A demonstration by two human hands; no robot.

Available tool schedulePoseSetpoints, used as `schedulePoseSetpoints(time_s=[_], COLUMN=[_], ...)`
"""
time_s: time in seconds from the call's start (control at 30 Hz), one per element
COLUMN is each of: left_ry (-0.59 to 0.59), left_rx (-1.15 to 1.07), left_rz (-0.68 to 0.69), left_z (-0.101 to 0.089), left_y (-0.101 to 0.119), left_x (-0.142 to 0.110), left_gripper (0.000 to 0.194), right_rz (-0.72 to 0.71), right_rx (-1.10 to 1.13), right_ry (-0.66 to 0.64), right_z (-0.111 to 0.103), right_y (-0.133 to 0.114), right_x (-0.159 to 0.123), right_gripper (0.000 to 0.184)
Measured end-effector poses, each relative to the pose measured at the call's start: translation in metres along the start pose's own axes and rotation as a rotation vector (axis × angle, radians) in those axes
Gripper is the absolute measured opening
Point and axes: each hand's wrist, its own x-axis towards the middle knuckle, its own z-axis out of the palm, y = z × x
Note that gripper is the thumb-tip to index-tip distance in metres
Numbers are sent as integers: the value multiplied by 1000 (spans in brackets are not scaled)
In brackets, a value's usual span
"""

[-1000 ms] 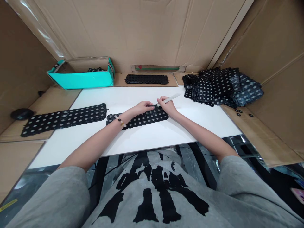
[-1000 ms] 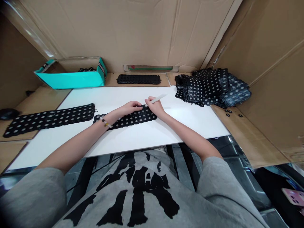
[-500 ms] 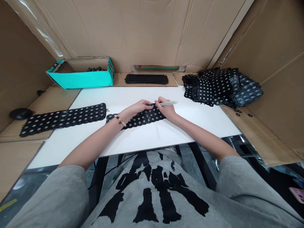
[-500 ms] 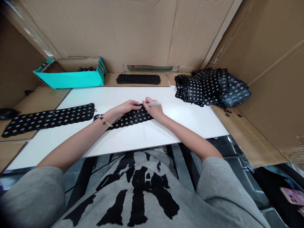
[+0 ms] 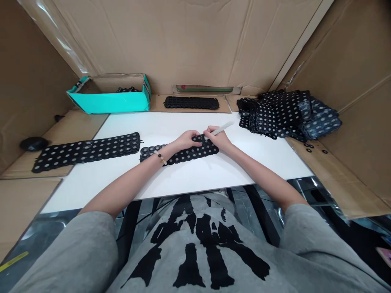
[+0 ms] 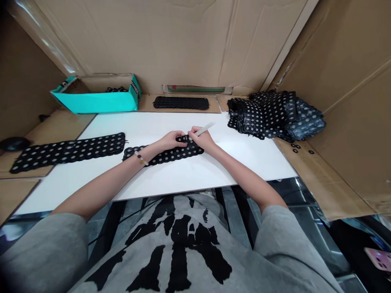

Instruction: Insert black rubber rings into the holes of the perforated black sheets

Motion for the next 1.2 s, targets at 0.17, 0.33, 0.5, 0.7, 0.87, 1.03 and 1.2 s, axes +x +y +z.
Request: schedulePoseSetpoints(time_s=[0.17, 0.33, 0.5, 0.7, 0.87, 1.03, 1.2], left_ry=[44, 71, 112, 50, 35, 115, 67], left_rx=[-146, -233, -281, -312, -102, 136, 86], left_rz=[-73, -109, -165, -218, -170, -58, -1], left_z=[2, 2, 2, -8, -12, -5, -2], left_y=[-2, 4, 10, 16, 11, 2, -3], left_x=[-1, -4, -6, -7, -4, -1, 1], left_gripper=[54, 56, 52, 58, 45, 19, 22], right_rz=[12, 15, -48, -84, -22, 51, 38], right_rx=[33, 2, -193, -326, -298, -60, 4], right_ry=[-15, -2, 9, 6, -7, 40, 16], right_z=[0, 5, 11, 6, -11, -16, -4], right_y=[-1, 6, 9, -3, -3, 1, 1], right_x=[-1, -1, -4, -2, 1, 6, 6], right_gripper=[24, 28, 28, 28, 32, 28, 33])
